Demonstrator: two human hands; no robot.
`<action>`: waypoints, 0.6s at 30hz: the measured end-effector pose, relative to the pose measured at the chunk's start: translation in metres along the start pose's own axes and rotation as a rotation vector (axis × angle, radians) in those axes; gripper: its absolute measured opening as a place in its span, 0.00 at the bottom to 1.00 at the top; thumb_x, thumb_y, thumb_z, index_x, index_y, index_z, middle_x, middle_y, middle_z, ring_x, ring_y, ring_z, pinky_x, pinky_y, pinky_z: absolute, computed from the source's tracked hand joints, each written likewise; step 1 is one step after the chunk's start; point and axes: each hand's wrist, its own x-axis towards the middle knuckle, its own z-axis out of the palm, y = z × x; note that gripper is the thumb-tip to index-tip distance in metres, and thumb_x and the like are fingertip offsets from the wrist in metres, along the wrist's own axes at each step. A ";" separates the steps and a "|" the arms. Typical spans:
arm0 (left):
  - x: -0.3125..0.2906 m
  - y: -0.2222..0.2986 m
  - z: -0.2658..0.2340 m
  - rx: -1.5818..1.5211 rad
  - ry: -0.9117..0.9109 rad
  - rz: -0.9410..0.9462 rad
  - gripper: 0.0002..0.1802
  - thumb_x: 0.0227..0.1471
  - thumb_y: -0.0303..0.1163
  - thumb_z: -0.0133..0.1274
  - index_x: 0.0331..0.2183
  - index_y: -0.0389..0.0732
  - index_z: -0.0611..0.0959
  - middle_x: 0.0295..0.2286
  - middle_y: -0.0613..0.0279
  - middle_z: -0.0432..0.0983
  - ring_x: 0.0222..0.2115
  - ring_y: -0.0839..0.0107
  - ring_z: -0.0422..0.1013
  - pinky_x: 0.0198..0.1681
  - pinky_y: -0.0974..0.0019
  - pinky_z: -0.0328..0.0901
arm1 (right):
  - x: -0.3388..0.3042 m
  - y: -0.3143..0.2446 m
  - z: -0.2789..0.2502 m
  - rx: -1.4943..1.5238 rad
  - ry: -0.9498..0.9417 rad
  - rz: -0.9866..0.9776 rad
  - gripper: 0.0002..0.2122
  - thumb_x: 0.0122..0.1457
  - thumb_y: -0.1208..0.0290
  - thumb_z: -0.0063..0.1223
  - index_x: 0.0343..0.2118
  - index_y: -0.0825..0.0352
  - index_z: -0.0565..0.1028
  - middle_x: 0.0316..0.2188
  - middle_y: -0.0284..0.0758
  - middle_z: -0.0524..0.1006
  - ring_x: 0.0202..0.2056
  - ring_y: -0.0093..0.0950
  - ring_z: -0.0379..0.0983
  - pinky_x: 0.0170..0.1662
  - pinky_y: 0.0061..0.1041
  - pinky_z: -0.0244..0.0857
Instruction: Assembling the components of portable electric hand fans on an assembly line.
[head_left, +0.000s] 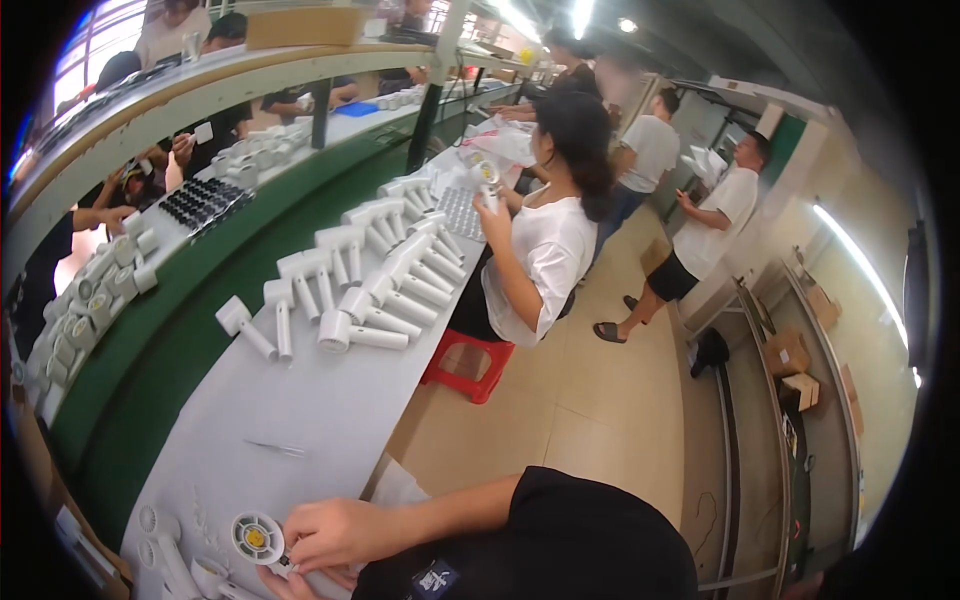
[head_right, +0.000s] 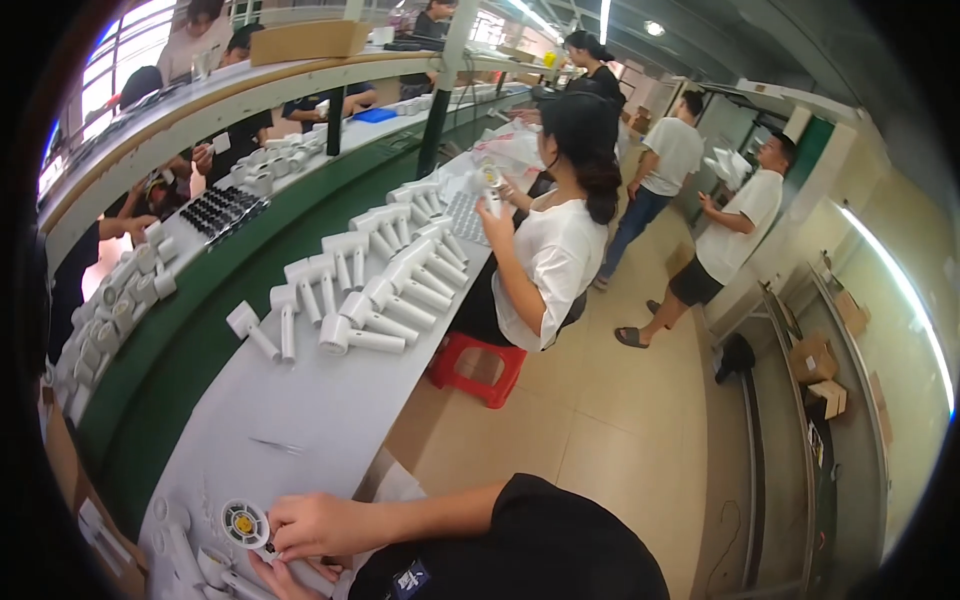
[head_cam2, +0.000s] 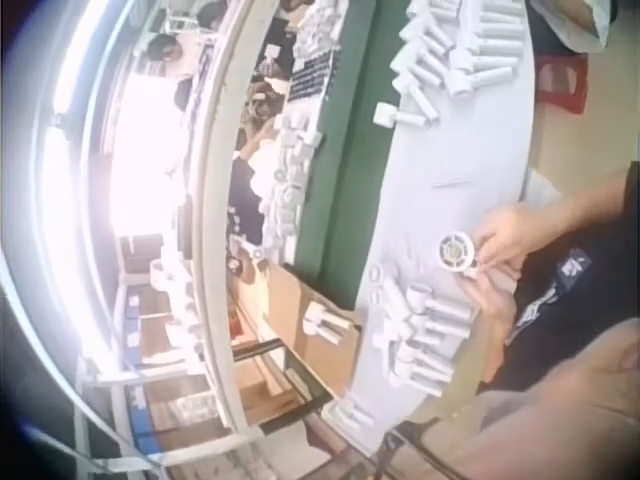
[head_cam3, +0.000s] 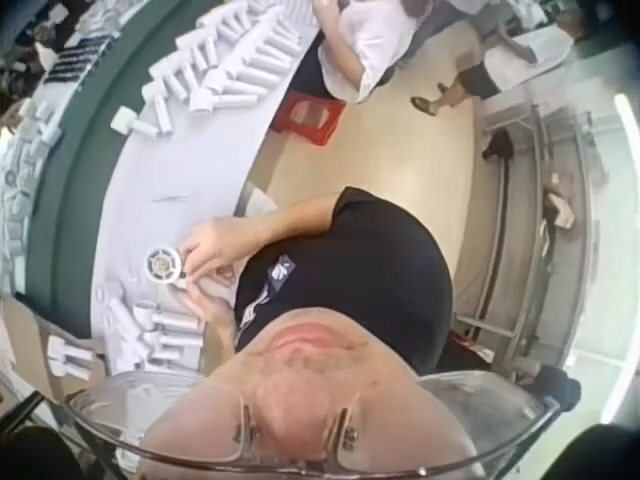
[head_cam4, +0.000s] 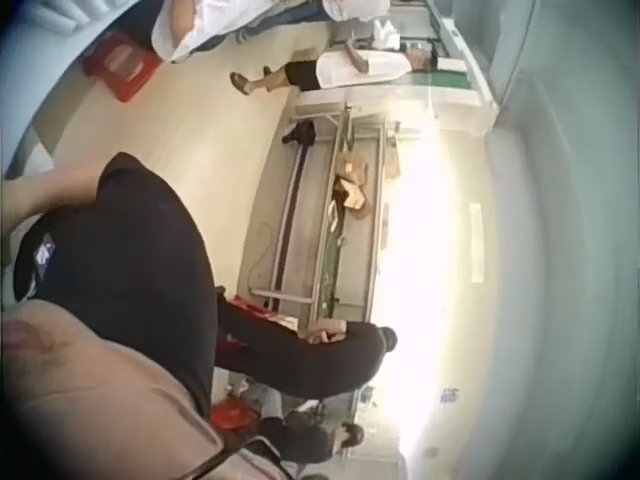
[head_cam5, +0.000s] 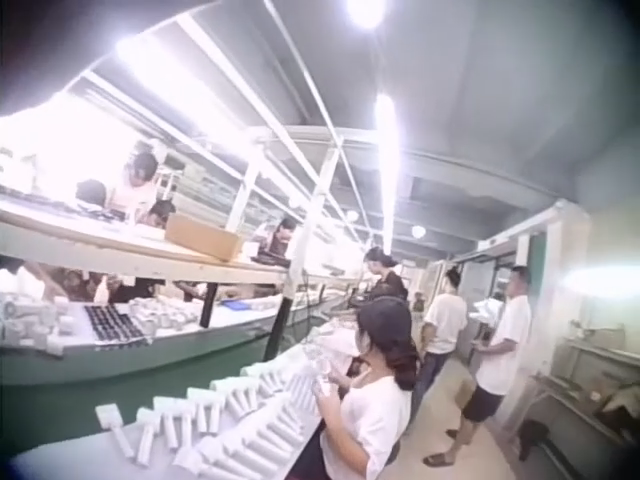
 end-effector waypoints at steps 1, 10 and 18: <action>-0.001 -0.001 0.001 0.000 -0.011 0.007 0.29 0.59 0.41 0.37 0.54 0.29 0.61 0.45 0.46 0.66 0.42 0.60 0.67 0.45 0.61 0.63 | 0.002 -0.001 -0.006 -0.138 -0.029 -0.121 0.05 0.50 0.73 0.56 0.26 0.68 0.73 0.31 0.36 0.71 0.33 0.34 0.70 0.32 0.30 0.65; -0.006 0.019 0.009 0.131 0.043 -0.016 0.27 0.60 0.40 0.38 0.54 0.29 0.62 0.50 0.48 0.62 0.50 0.61 0.60 0.55 0.61 0.53 | -0.001 -0.003 -0.006 0.088 -0.039 -0.122 0.05 0.54 0.73 0.52 0.27 0.68 0.70 0.30 0.37 0.69 0.35 0.37 0.66 0.39 0.32 0.62; -0.008 0.033 0.017 -0.038 0.000 -0.078 0.27 0.59 0.39 0.39 0.54 0.30 0.61 0.49 0.50 0.62 0.49 0.63 0.61 0.53 0.62 0.55 | -0.007 0.004 0.002 0.177 -0.061 -0.077 0.04 0.58 0.75 0.49 0.32 0.70 0.71 0.31 0.38 0.70 0.36 0.37 0.67 0.40 0.30 0.62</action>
